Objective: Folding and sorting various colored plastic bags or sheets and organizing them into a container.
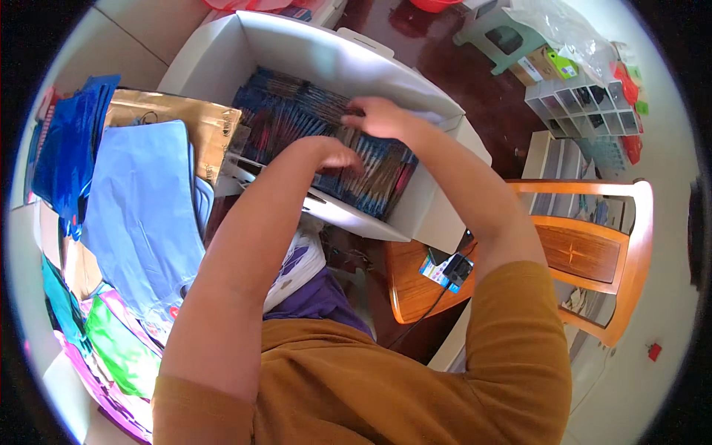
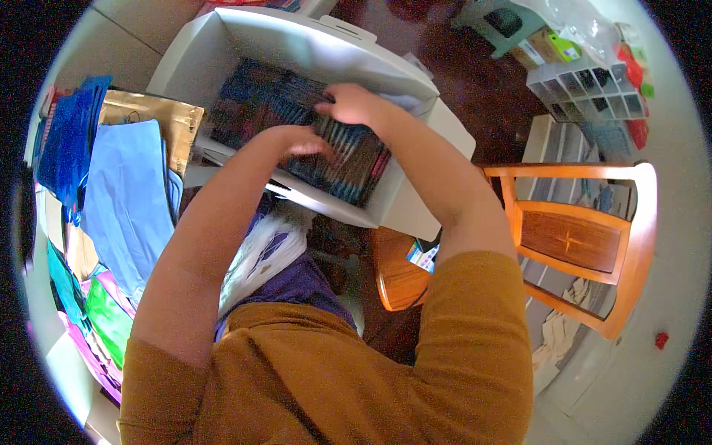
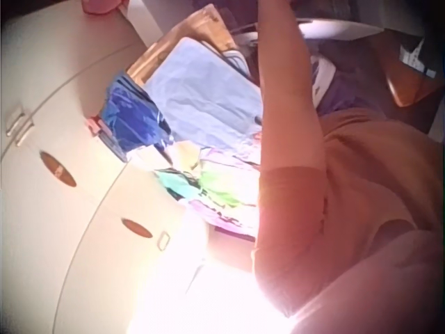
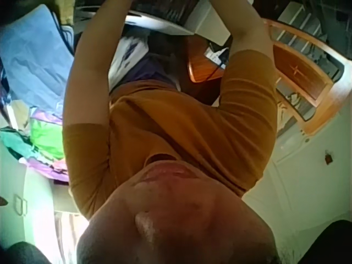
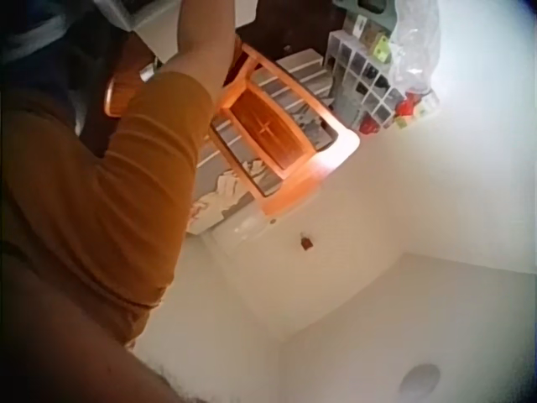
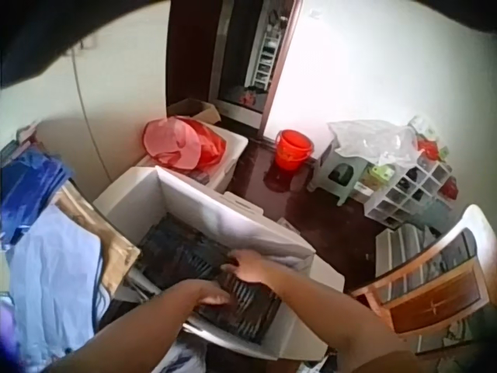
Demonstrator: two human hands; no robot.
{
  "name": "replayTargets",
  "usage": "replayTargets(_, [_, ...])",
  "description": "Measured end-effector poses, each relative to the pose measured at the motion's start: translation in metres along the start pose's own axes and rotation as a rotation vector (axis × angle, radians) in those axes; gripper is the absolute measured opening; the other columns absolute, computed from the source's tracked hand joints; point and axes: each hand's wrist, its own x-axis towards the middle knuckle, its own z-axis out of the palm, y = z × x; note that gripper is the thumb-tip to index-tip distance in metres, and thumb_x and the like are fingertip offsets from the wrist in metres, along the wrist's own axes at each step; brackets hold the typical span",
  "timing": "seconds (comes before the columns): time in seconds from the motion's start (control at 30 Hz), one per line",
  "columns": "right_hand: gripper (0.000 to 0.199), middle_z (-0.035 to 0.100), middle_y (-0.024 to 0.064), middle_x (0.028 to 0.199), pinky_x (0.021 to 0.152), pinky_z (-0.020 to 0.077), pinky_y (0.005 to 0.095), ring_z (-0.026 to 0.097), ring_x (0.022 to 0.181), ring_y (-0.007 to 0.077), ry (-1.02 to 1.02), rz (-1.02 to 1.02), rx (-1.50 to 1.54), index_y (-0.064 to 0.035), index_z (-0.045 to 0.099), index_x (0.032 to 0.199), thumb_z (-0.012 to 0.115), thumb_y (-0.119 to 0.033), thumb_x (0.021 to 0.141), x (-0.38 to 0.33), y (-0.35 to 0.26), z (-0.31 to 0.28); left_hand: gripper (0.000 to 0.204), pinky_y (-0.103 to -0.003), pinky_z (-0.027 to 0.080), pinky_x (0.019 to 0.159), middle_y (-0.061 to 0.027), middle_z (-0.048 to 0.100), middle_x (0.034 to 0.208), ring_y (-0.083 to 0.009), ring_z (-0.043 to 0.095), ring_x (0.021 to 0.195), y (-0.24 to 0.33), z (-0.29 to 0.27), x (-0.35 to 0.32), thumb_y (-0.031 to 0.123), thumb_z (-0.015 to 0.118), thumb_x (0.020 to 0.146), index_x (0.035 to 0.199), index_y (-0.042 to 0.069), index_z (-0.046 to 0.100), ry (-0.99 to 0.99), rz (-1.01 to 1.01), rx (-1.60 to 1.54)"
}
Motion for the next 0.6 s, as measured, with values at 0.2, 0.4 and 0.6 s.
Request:
replayTargets(0.2, [0.026, 0.067, 0.0230, 0.087, 0.076, 0.0518, 0.0477, 0.064, 0.083, 0.0421, -0.085, 0.124, -0.226, -0.0018, 0.072, 0.084, 0.064, -0.027, 0.084, -0.004, -0.009, 0.028, 0.058, -0.044, 0.050, 0.090, -0.0216, 0.063, 0.122, -0.0337, 0.062, 0.106, 0.001, 0.009, -0.007, 0.035, 0.075, 0.079, 0.124, 0.002, 0.062, 0.038, -0.065, 0.319])
replayTargets(0.4, [0.026, 0.067, 0.0232, 0.089, 0.077, 0.0515, 0.0482, 0.064, 0.085, 0.0418, -0.073, 0.204, -0.200, -0.0017, 0.071, 0.086, 0.060, -0.025, 0.086, -0.006, -0.001, 0.041, 0.049, -0.045, 0.053, 0.084, -0.0208, 0.066, 0.116, -0.0348, 0.065, 0.098, -0.005, 0.015, 0.009, 0.035, 0.075, 0.080, 0.113, 0.000, 0.067, 0.077, 0.085, 0.569])
replayTargets(0.6, [0.026, 0.067, 0.0238, 0.094, 0.082, 0.0501, 0.0487, 0.064, 0.091, 0.0408, -0.009, 0.174, -0.171, -0.0027, 0.070, 0.091, 0.058, -0.025, 0.086, -0.002, -0.009, 0.039, 0.042, -0.044, 0.051, 0.089, -0.0173, 0.066, 0.119, -0.0320, 0.063, 0.106, 0.027, 0.008, -0.040, 0.031, 0.072, 0.080, 0.109, 0.000, 0.069, 0.134, -0.023, 0.548])
